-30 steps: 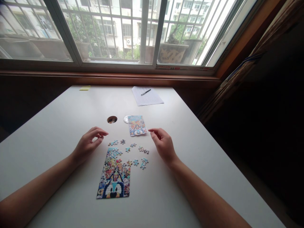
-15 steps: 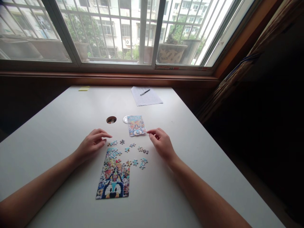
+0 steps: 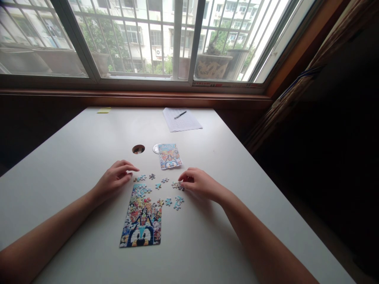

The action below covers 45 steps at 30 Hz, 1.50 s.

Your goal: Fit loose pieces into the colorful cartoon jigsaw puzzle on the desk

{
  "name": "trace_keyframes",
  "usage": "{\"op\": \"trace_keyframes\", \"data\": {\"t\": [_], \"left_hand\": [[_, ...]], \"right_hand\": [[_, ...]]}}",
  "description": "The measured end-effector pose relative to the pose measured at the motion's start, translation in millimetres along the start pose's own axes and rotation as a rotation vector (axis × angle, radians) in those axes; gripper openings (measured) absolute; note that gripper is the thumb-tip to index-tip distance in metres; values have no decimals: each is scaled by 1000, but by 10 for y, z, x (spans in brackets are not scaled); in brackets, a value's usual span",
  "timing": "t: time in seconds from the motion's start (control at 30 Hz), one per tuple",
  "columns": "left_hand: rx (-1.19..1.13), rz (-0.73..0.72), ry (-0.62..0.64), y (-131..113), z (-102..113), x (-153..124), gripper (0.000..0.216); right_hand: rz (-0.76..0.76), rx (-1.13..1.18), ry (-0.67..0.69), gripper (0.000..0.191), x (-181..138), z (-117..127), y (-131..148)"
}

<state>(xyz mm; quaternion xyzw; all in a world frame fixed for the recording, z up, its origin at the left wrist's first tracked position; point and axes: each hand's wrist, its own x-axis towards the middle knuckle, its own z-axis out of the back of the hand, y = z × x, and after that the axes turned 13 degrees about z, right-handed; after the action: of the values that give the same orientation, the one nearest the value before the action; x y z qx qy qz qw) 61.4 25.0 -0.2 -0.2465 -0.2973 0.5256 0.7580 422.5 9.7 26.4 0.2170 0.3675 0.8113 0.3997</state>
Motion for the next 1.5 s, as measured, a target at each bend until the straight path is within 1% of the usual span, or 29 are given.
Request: {"op": "trace_keyframes", "data": {"t": [0.1,0.33,0.57,0.7,0.8,0.9,0.97,1.03,1.07,1.1,1.17,1.2,1.27,1.4,1.5], "left_hand": [[-7,0,-4,-12,7,1,28],[-11,-7,-11,-7,5,3,29],[-25,10,0,-35,10,-4,28],[-16,-14,15,-49,16,-8,25],[6,-83,58,-47,21,-5,23],[25,-177,135,-63,34,-2,22],[22,-206,189,-90,54,-7,22],[6,-211,232,-119,80,-17,20],[-7,-213,253,-129,95,-23,17],[-25,-216,276,-135,108,-29,17],[-67,-230,327,-128,131,-37,21],[-87,-240,349,-118,138,-38,24],[-112,-262,372,-93,143,-37,27],[-97,-285,366,-61,132,-28,27],[-93,-299,357,-55,122,-26,28]], "right_hand": [[11,28,47,19,-9,42,-19],[40,41,98,22,-3,66,-46],[32,22,104,17,6,53,-26],[39,16,108,17,8,44,-40],[41,13,106,16,6,45,-54],[49,6,106,15,4,45,-58],[53,-26,67,13,4,27,-40],[94,-92,-13,13,7,-20,4],[140,-136,-52,13,8,-57,38],[217,-183,-93,14,11,-103,77],[368,-267,-118,15,18,-218,168],[425,-312,-105,18,24,-282,214],[472,-425,-59,23,42,-412,300],[472,-607,32,32,89,-613,419],[453,-668,62,32,108,-678,458]]}}
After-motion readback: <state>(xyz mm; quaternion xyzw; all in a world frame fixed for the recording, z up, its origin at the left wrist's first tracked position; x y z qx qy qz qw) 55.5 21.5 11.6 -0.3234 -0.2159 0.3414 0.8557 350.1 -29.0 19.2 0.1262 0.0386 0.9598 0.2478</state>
